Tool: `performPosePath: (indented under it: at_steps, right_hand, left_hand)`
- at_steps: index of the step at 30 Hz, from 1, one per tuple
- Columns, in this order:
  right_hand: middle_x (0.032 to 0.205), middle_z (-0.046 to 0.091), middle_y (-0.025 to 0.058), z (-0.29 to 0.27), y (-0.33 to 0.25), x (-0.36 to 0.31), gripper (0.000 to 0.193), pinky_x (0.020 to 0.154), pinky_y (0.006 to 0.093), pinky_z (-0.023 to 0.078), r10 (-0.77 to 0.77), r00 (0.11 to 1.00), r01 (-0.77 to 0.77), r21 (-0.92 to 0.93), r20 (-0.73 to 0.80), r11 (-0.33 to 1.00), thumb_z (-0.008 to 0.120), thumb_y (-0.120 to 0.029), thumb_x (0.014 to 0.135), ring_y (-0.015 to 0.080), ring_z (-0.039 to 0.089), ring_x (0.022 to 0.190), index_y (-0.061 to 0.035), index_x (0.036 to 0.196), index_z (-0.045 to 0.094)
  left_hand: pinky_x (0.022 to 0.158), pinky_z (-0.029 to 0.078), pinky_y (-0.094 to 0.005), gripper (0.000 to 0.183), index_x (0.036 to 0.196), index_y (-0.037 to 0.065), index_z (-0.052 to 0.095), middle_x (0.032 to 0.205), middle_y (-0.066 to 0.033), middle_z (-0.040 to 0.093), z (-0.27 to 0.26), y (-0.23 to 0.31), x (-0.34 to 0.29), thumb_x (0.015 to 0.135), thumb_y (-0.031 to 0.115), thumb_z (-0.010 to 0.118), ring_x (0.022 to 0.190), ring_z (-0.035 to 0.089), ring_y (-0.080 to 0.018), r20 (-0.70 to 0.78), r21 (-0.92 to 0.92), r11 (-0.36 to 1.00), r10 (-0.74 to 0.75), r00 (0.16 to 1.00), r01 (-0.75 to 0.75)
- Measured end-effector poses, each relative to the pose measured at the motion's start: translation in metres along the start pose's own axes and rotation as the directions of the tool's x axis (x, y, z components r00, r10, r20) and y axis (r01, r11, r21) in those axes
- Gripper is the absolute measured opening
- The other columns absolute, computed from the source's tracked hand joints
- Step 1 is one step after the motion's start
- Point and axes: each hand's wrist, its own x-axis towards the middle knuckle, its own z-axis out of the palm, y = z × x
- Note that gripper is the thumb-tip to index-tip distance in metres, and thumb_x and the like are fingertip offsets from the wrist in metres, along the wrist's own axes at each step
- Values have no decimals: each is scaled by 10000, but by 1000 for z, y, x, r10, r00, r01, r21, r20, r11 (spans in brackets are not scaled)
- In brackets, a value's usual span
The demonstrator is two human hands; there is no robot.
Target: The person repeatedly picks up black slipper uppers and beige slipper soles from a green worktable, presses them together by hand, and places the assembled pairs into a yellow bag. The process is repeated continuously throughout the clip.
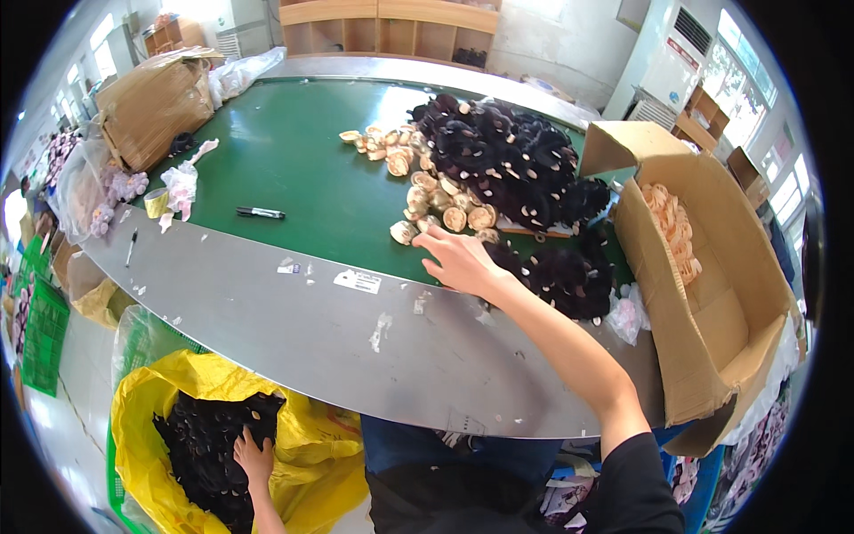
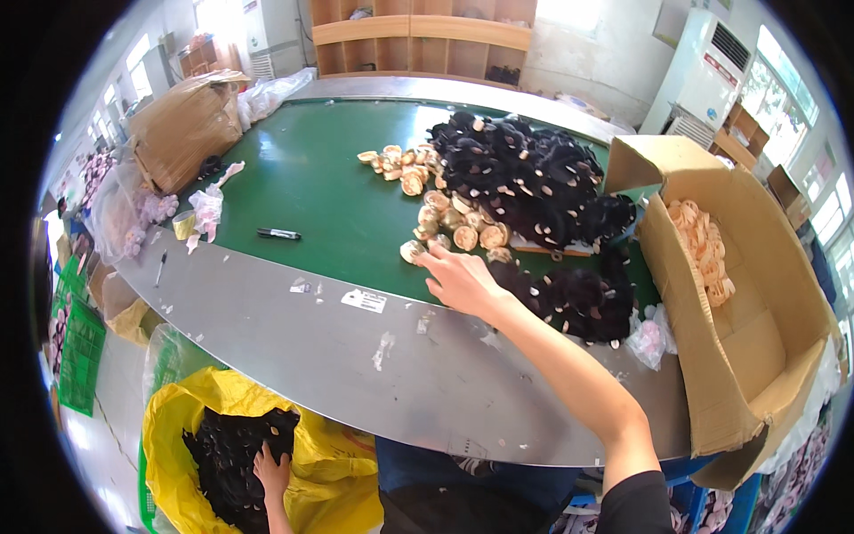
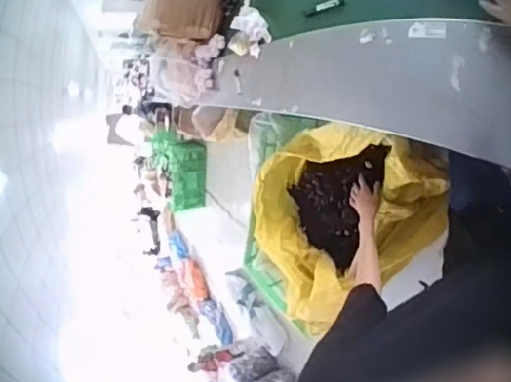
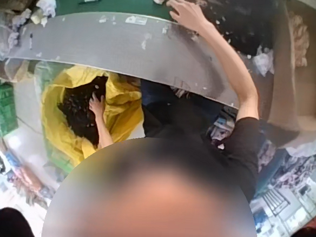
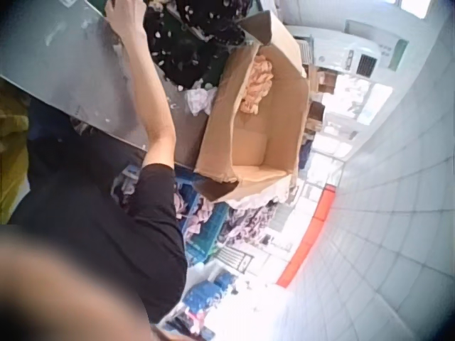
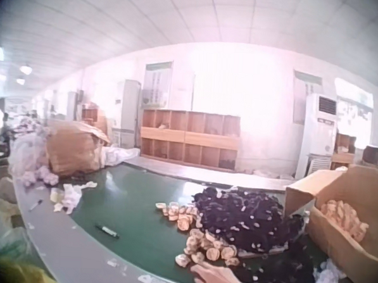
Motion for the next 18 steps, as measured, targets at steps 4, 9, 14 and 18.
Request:
performPosePath:
  at_steps: [4, 9, 14, 18]
  right_hand:
    - [1163, 597, 224, 27, 12, 56, 423, 727, 494, 572, 117, 985, -94, -171, 129, 981, 634, -243, 922, 398, 701, 900, -134, 1315, 519]
    - [977, 670, 214, 68, 21, 88, 330, 745, 474, 590, 231, 958, -169, -313, 172, 934, 646, -326, 925, 375, 718, 910, -74, 1137, 626]
    - [875, 652, 159, 33, -10, 71, 265, 710, 400, 597, 258, 944, -298, 191, 207, 935, 598, -240, 908, 300, 720, 803, -27, 1063, 592]
    - [893, 613, 107, 0, 10, 30, 249, 713, 380, 595, 345, 872, -394, 916, 348, 73, 584, -206, 887, 241, 686, 746, -20, 1053, 590]
  left_hand:
    - [1137, 287, -567, 672, 1517, 0, 397, 1435, -340, 455, -6, 10, -11, 975, 353, 578, 1379, 382, -480, -6, -75, 997, 16, 1000, -16]
    - [1110, 356, -530, 596, 1506, -1, 410, 1451, -333, 446, -16, 24, -43, 1022, 332, 514, 1342, 430, -497, 29, -250, 968, 11, 1000, -3]
    - [1003, 470, -461, 422, 1355, -14, 542, 1360, -260, 528, -12, 31, -59, 1048, 266, 470, 1218, 556, -441, -78, -318, 948, -27, 997, 0]
    - [913, 486, -440, 268, 1132, -35, 623, 1105, -195, 611, -31, 60, -59, 998, 177, 529, 1042, 607, -386, -280, -422, 900, -15, 960, -110]
